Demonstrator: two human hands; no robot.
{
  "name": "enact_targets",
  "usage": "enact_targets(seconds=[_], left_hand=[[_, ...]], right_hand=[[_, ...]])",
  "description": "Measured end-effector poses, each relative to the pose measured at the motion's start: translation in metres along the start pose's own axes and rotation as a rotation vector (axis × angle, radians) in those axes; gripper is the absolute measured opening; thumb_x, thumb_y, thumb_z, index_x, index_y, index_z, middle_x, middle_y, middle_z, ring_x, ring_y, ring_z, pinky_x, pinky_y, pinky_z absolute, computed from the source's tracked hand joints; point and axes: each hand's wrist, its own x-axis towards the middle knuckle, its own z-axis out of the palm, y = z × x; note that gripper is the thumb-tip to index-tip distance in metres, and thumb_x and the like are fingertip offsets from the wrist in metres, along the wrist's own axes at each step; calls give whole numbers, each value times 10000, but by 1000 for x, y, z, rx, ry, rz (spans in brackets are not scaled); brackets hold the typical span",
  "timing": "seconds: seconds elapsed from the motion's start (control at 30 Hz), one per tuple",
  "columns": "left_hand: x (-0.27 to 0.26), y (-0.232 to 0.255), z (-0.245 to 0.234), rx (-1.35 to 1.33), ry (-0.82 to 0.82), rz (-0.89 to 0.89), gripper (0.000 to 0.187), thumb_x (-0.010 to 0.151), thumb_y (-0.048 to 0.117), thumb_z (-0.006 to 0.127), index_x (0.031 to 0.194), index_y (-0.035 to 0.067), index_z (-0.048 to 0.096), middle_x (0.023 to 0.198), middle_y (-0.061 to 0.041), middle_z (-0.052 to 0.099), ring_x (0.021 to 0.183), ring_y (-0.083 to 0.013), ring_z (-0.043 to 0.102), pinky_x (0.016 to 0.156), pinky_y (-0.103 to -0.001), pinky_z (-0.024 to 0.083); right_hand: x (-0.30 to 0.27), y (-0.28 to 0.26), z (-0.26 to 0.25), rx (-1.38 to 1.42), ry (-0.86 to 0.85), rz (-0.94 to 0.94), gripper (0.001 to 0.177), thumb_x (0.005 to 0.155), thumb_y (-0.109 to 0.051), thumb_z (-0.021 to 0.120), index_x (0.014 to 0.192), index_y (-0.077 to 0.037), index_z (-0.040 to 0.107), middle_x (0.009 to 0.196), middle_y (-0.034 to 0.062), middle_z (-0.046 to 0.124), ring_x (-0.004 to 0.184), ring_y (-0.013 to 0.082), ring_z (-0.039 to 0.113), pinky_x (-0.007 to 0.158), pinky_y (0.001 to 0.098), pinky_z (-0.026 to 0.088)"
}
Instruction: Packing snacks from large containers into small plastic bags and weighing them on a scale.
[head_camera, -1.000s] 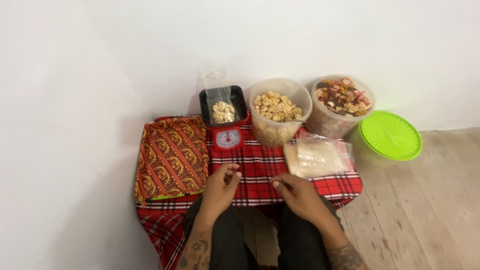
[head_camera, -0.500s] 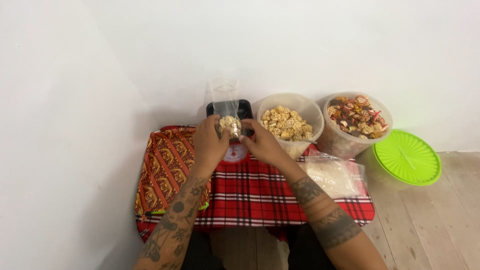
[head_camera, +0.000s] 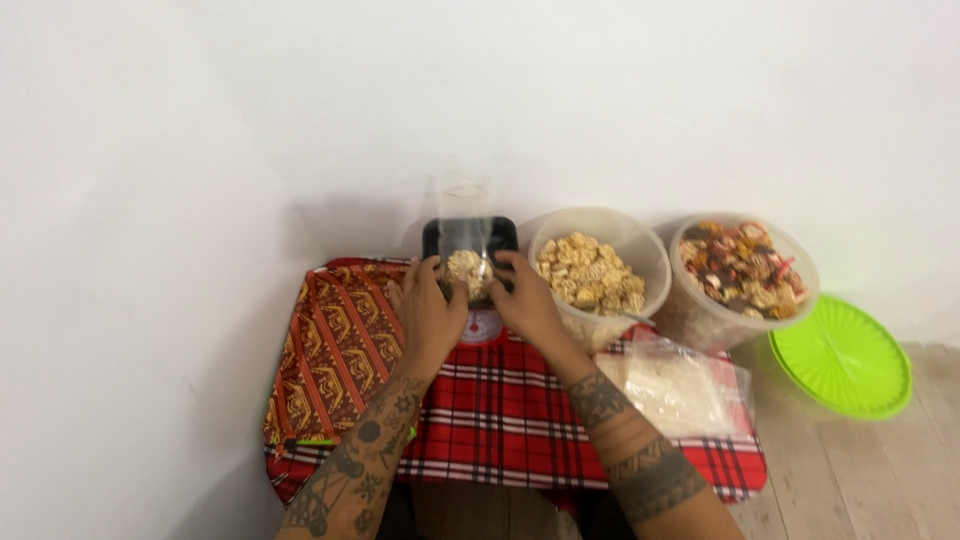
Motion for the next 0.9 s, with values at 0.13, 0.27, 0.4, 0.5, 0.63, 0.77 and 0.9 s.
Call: enact_targets(seconds=[0.13,0.27,0.4,0.5,0.63,0.77,0.9], left_hand=[[-5,7,-9,-88,64,10,440,999,204,538,1380,-10,485,1214,-241,688,1467,-411,344,1174,-684,-5],[-13,9,-13,-233,175,210,524,900,110,630,1387,-10,477,1303,-244,638,1406,-446,412,1156,-708,91],[-20,-3,-9,-430,157,387,633,859,25,693,1430,-16,422,1392,-254,587,1334,-470,489,1130,-696,266],[-34,19,-28,-423,126,390,627,881,80,703,1447,7,443,1369,-240,611,1318,-479,505,1101,-676,344],[-36,6,-20,-511,45,312,673,849,155,765,1433,4,467,1249,-263,621,1217,-498,581,1011,-592,483],[-37,-10,-10,-779,-8,199,655,792,149,860,1356,27,548,1168,-182,575,1218,-328,566,1083,-520,432],[-45,-3,-22,-896,-117,156,584,747,159,914,1231,72,600,1178,-136,663,1255,-308,609,1120,-488,435]], right_hand=[[2,16,9,83,68,41,485,906,-278,664,1378,-211,577,1212,131,742,1180,347,670,985,465,546],[0,13,5,219,237,-152,426,951,-138,642,1367,-91,564,1130,193,760,1036,386,721,818,454,595],[-6,22,-4,371,287,-209,318,1027,-143,587,1326,-35,610,1021,154,763,530,133,638,420,241,525],[-15,30,-9,392,264,-190,169,988,-122,650,1120,-64,737,832,62,724,508,128,660,364,228,513],[-35,22,-11,353,200,-212,138,976,-147,687,1072,-91,770,782,86,739,508,154,668,370,255,520],[-48,17,-11,200,91,-256,159,932,-131,721,1068,-152,800,759,68,764,590,174,730,509,283,589],[-68,-4,-22,104,-27,-320,215,932,-99,691,1102,-161,807,782,122,773,696,242,740,605,365,583]])
